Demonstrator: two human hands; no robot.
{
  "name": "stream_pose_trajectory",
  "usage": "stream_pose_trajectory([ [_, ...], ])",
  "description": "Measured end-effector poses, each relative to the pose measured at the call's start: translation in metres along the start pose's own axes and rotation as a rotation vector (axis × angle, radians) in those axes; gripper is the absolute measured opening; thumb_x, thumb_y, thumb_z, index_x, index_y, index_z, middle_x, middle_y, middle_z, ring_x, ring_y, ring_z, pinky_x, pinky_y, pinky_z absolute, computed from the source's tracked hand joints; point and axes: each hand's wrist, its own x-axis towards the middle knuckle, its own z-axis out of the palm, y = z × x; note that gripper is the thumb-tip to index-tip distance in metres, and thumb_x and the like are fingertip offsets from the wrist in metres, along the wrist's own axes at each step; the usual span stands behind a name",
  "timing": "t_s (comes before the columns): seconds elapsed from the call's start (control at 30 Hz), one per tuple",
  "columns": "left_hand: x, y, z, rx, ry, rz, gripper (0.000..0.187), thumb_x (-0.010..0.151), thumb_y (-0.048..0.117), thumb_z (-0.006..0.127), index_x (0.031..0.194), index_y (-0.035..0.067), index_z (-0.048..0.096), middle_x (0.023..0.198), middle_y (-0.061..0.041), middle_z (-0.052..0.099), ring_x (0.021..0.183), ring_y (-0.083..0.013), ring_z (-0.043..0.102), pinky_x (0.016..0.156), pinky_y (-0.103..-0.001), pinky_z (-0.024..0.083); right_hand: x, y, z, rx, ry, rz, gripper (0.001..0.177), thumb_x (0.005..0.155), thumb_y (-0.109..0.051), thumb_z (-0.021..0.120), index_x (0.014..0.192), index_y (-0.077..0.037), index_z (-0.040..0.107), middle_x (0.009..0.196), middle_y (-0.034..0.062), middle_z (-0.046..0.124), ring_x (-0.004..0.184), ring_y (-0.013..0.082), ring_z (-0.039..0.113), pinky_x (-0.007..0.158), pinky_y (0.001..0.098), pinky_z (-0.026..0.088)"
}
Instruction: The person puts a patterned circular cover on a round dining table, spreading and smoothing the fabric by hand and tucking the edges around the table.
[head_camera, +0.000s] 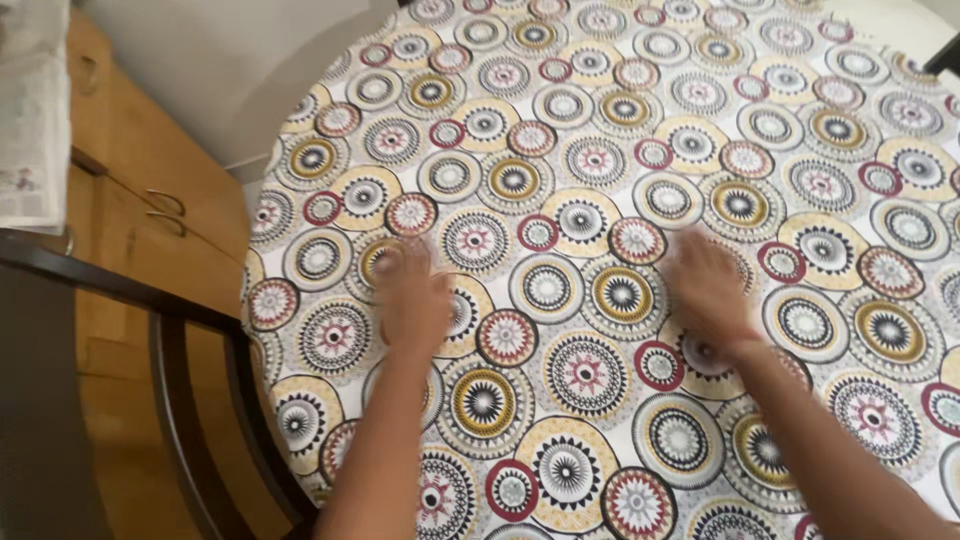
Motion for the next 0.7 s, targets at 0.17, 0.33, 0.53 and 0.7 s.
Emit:
stream_pose_trajectory([
  [0.17, 0.007, 0.089, 0.032, 0.209, -0.038, 0.359, 0.058, 0.104, 0.043, 0.032, 0.16, 0.031, 0.026, 0.167, -0.005, 0.022, 0.154, -0.0291, 0.018, 0.123, -0.056, 0.009, 0.087, -0.105, 0.027, -0.027, 0.143, -0.134, 0.052, 0.114, -0.039, 0.034, 0.148, -0.004, 0.052, 0.156, 0.0152, 0.048, 0.143, 0.0277, 0.04, 0.115, 0.0448, 0.035],
  [0.33, 0.018, 0.039, 0.01, 0.257, -0.137, 0.142, 0.057, 0.106, 0.052, 0.017, 0.161, 0.039, 0.014, 0.172, 0.002, 0.006, 0.158, -0.0253, 0.006, 0.121, -0.063, -0.001, 0.092, -0.054, 0.027, 0.002, -0.316, 0.021, 0.037, 0.106, -0.029, 0.044, 0.13, -0.003, 0.055, 0.159, 0.0165, 0.043, 0.151, 0.0299, 0.037, 0.119, 0.0439, 0.034],
  [0.53, 0.047, -0.064, -0.018, 0.252, -0.034, -0.123, 0.062, 0.103, 0.057, 0.016, 0.162, 0.038, 0.013, 0.173, 0.001, 0.004, 0.158, -0.0272, 0.002, 0.121, -0.064, -0.003, 0.024, 0.069, 0.008, -0.156, -0.111, 0.155, 0.025, 0.107, -0.027, 0.05, 0.111, -0.003, 0.057, 0.141, 0.023, 0.057, 0.133, 0.0398, 0.057, 0.107, 0.0489, 0.046],
  [0.7, 0.052, -0.119, -0.025, 0.234, 0.075, -0.121, 0.063, 0.103, 0.057, 0.022, 0.162, 0.035, 0.018, 0.171, -0.001, 0.009, 0.156, -0.0309, 0.006, 0.118, -0.066, 0.0, -0.09, 0.166, 0.001, 0.019, -0.238, 0.765, 0.032, 0.109, -0.025, 0.05, 0.12, 0.005, 0.056, 0.119, 0.0277, 0.059, 0.113, 0.0441, 0.057, 0.1, 0.0553, 0.045],
])
